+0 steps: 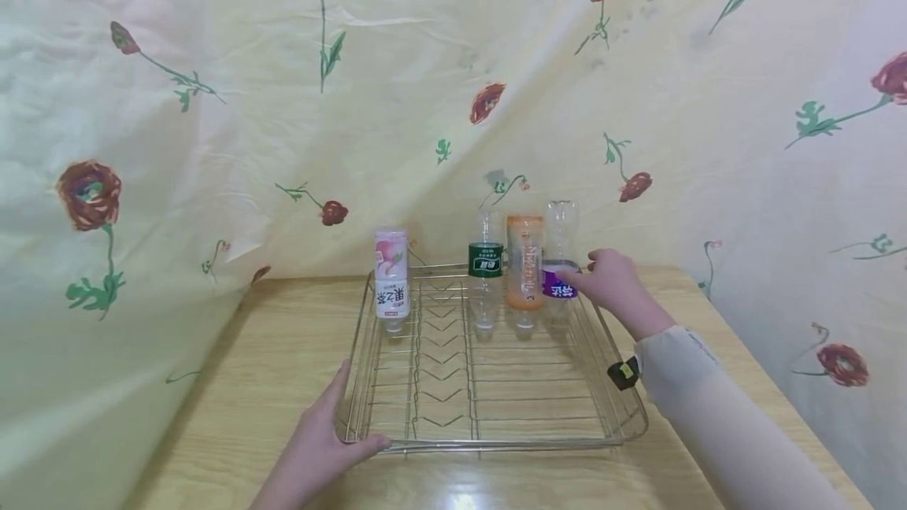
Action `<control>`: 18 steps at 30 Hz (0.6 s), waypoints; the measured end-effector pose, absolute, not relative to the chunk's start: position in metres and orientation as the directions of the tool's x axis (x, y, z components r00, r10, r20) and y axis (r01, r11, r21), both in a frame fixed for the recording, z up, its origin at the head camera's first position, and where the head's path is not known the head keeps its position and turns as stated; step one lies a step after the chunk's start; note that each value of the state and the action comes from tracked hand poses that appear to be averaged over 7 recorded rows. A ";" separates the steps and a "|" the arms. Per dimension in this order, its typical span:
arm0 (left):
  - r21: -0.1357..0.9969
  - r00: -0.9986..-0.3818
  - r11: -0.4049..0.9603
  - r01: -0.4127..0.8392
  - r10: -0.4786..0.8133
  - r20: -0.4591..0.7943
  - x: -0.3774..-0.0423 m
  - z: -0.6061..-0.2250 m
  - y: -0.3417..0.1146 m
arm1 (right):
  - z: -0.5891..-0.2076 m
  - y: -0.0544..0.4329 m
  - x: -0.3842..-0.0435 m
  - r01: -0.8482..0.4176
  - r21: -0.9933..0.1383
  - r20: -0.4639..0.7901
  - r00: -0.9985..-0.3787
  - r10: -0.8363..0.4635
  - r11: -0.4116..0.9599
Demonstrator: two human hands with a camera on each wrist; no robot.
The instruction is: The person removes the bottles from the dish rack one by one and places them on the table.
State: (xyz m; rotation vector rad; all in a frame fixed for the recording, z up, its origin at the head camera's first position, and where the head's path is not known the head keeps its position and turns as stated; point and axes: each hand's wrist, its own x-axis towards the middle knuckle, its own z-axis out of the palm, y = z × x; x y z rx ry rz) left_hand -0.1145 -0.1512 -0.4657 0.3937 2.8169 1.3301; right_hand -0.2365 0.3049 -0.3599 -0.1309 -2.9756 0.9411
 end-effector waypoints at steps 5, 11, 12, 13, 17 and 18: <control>0.759 -0.969 0.611 0.226 0.223 0.108 -0.114 -0.467 -0.151 | -0.366 0.305 -0.243 0.092 -0.603 -0.019 -0.995 0.101 0.793; 0.751 -0.968 0.618 0.232 0.223 0.116 -0.114 -0.470 -0.151 | -0.371 0.304 -0.249 0.110 -0.624 -0.027 -0.992 0.120 0.774; 0.750 -0.968 0.619 0.233 0.223 0.117 -0.114 -0.470 -0.150 | -0.372 0.304 -0.250 0.111 -0.625 -0.028 -0.992 0.120 0.772; 0.749 -0.968 0.620 0.234 0.223 0.118 -0.114 -0.471 -0.150 | -0.372 0.303 -0.250 0.111 -0.626 -0.028 -0.992 0.120 0.772; 0.743 -0.968 0.626 0.234 0.219 0.121 -0.114 -0.471 -0.149 | -0.373 0.302 -0.253 0.105 -0.637 -0.018 -0.992 0.122 0.764; 0.743 -0.968 0.627 0.235 0.219 0.122 -0.114 -0.471 -0.149 | -0.374 0.301 -0.253 0.107 -0.641 -0.017 -0.992 0.126 0.760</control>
